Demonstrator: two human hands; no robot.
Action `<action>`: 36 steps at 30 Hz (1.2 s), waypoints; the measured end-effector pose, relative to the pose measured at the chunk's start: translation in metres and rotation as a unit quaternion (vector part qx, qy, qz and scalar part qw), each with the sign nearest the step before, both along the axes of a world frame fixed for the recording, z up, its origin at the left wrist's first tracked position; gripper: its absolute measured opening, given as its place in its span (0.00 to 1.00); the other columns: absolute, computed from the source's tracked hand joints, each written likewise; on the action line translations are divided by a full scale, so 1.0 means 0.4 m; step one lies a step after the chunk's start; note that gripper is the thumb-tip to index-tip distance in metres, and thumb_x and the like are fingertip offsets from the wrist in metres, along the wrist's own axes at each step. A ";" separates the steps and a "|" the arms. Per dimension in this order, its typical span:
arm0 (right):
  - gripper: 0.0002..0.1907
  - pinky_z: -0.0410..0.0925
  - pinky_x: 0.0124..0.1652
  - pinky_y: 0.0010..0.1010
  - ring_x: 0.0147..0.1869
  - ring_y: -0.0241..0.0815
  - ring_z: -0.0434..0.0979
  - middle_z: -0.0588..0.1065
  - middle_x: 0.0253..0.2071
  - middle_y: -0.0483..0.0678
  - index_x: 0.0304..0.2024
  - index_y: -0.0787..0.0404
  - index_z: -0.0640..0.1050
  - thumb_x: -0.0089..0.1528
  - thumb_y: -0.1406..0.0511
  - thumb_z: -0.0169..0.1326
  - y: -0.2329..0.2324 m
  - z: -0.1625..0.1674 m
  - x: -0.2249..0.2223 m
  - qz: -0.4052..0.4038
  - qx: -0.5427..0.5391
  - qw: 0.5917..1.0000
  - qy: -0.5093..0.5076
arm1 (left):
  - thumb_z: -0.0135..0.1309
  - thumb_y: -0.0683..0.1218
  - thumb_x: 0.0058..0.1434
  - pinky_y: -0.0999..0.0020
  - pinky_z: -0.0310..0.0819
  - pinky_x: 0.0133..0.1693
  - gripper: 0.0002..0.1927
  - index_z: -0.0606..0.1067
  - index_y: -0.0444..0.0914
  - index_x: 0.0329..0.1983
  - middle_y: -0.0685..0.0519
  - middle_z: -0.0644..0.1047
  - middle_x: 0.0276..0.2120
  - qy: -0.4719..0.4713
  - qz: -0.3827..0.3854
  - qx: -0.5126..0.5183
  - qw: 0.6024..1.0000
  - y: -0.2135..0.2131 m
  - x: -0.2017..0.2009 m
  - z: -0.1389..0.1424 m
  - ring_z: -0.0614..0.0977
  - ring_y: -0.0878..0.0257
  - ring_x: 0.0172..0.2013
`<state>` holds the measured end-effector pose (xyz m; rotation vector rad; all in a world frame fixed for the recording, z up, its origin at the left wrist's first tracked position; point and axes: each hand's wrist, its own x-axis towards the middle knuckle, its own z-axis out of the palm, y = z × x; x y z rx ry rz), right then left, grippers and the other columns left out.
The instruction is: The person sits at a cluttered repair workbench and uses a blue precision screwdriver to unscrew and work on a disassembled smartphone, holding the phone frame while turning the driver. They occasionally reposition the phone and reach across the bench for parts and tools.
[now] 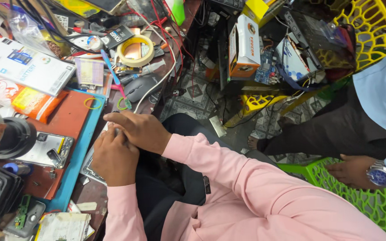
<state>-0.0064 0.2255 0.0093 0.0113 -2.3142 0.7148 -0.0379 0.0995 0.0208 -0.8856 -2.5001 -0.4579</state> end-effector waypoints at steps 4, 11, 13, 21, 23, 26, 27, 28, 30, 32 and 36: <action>0.26 0.71 0.31 0.36 0.36 0.49 0.81 0.77 0.45 0.48 0.67 0.46 0.63 0.68 0.62 0.57 0.002 -0.014 -0.001 -0.001 -0.015 1.000 0.006 | 0.60 0.44 0.61 0.63 0.79 0.46 0.11 0.85 0.45 0.46 0.56 0.82 0.54 -0.003 0.004 -0.002 1.000 0.004 0.003 -0.002 0.83 0.55 0.51; 0.27 0.71 0.30 0.37 0.34 0.49 0.80 0.77 0.43 0.48 0.67 0.46 0.63 0.69 0.61 0.57 0.001 -0.028 -0.001 -0.005 -0.015 1.000 -0.006 | 0.59 0.44 0.61 0.63 0.79 0.46 0.11 0.85 0.45 0.47 0.55 0.83 0.55 0.004 0.002 -0.017 1.000 0.003 0.007 0.001 0.83 0.55 0.51; 0.26 0.71 0.30 0.37 0.34 0.49 0.80 0.77 0.44 0.49 0.67 0.46 0.63 0.69 0.62 0.57 0.002 -0.024 -0.001 -0.009 -0.009 1.000 -0.009 | 0.59 0.44 0.61 0.63 0.79 0.47 0.10 0.84 0.45 0.45 0.55 0.82 0.55 0.003 -0.005 -0.018 1.000 0.000 0.010 0.007 0.83 0.54 0.51; 0.26 0.70 0.28 0.36 0.33 0.49 0.80 0.77 0.43 0.48 0.67 0.47 0.63 0.69 0.61 0.58 0.003 -0.018 -0.002 -0.018 0.000 1.000 0.021 | 0.59 0.45 0.63 0.63 0.79 0.46 0.10 0.85 0.45 0.46 0.56 0.82 0.54 0.009 0.003 -0.010 1.000 0.005 0.007 0.007 0.84 0.56 0.51; 0.27 0.70 0.29 0.36 0.34 0.49 0.80 0.77 0.43 0.48 0.67 0.47 0.62 0.69 0.61 0.57 0.004 -0.026 -0.002 -0.015 -0.004 1.000 0.024 | 0.60 0.45 0.63 0.64 0.79 0.45 0.09 0.85 0.45 0.45 0.57 0.83 0.55 0.007 0.002 -0.010 1.000 0.005 0.005 0.000 0.84 0.56 0.51; 0.26 0.70 0.29 0.36 0.34 0.49 0.80 0.76 0.42 0.48 0.67 0.47 0.63 0.69 0.60 0.57 0.004 -0.035 -0.004 -0.020 -0.008 0.999 0.025 | 0.60 0.45 0.62 0.64 0.79 0.45 0.10 0.85 0.46 0.45 0.56 0.82 0.56 0.010 0.003 -0.008 1.000 0.005 0.002 -0.010 0.83 0.56 0.51; 0.26 0.70 0.29 0.36 0.33 0.49 0.80 0.76 0.42 0.48 0.66 0.46 0.63 0.69 0.60 0.57 0.004 -0.035 -0.004 -0.024 -0.009 0.999 0.025 | 0.60 0.45 0.62 0.65 0.79 0.46 0.10 0.85 0.45 0.45 0.56 0.82 0.56 0.010 0.004 -0.010 1.000 0.005 0.002 -0.012 0.83 0.57 0.51; 0.26 0.70 0.29 0.36 0.34 0.49 0.80 0.76 0.42 0.48 0.67 0.47 0.63 0.70 0.60 0.57 0.004 -0.033 -0.004 -0.023 -0.011 0.999 0.023 | 0.60 0.44 0.62 0.65 0.79 0.46 0.09 0.85 0.45 0.45 0.56 0.82 0.56 0.009 0.004 -0.012 1.000 0.006 0.002 -0.013 0.83 0.57 0.51; 0.26 0.70 0.30 0.36 0.34 0.50 0.80 0.76 0.42 0.48 0.67 0.47 0.62 0.70 0.61 0.57 0.004 -0.024 -0.003 -0.020 -0.012 1.000 0.020 | 0.60 0.44 0.62 0.64 0.79 0.46 0.09 0.85 0.45 0.44 0.56 0.82 0.56 0.006 0.004 -0.011 1.000 0.008 0.004 -0.011 0.83 0.57 0.52; 0.27 0.71 0.30 0.37 0.35 0.50 0.80 0.76 0.43 0.48 0.67 0.47 0.62 0.69 0.61 0.57 0.005 -0.013 -0.005 -0.015 -0.017 1.000 0.021 | 0.60 0.44 0.62 0.64 0.79 0.46 0.08 0.85 0.45 0.43 0.56 0.82 0.56 0.003 0.005 -0.008 1.000 0.008 0.005 -0.002 0.83 0.56 0.52; 0.24 0.72 0.31 0.38 0.36 0.50 0.81 0.77 0.43 0.50 0.64 0.50 0.67 0.67 0.62 0.57 0.006 -0.008 -0.002 -0.003 -0.016 1.000 0.002 | 0.60 0.45 0.59 0.64 0.79 0.48 0.12 0.85 0.44 0.46 0.53 0.82 0.54 0.021 -0.021 0.007 1.000 0.005 0.000 0.013 0.83 0.54 0.50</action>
